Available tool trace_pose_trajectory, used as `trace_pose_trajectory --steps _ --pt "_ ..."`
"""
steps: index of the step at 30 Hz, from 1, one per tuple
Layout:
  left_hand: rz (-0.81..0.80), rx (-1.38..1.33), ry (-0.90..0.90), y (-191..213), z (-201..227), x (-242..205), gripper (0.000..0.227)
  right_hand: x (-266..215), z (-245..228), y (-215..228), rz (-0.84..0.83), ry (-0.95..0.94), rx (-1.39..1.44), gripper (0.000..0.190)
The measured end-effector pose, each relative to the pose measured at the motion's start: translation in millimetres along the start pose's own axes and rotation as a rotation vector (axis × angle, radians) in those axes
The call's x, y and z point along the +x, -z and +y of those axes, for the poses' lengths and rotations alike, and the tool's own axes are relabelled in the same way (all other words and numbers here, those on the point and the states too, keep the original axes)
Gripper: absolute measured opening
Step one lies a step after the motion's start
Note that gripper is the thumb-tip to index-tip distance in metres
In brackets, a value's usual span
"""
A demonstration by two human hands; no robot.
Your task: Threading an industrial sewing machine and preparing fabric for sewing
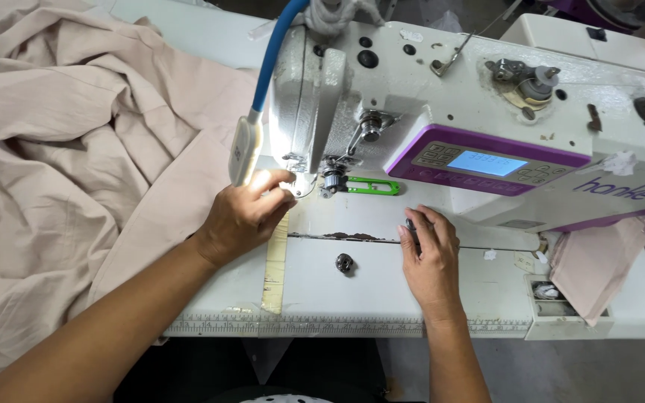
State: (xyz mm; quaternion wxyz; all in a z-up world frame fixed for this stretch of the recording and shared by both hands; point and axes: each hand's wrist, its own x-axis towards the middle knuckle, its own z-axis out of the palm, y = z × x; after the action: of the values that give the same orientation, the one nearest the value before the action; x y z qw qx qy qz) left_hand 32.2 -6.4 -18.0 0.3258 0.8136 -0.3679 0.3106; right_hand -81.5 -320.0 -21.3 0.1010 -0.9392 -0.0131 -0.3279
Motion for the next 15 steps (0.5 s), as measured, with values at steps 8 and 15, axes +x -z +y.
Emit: trace_pose_trajectory --steps 8,15 --pt "-0.037 -0.125 -0.152 -13 -3 5 0.011 6 -6 3 0.077 0.014 0.083 0.025" --pt "-0.042 -0.247 -0.099 -4 1 6 0.012 6 -7 7 0.117 0.021 0.108 0.021"
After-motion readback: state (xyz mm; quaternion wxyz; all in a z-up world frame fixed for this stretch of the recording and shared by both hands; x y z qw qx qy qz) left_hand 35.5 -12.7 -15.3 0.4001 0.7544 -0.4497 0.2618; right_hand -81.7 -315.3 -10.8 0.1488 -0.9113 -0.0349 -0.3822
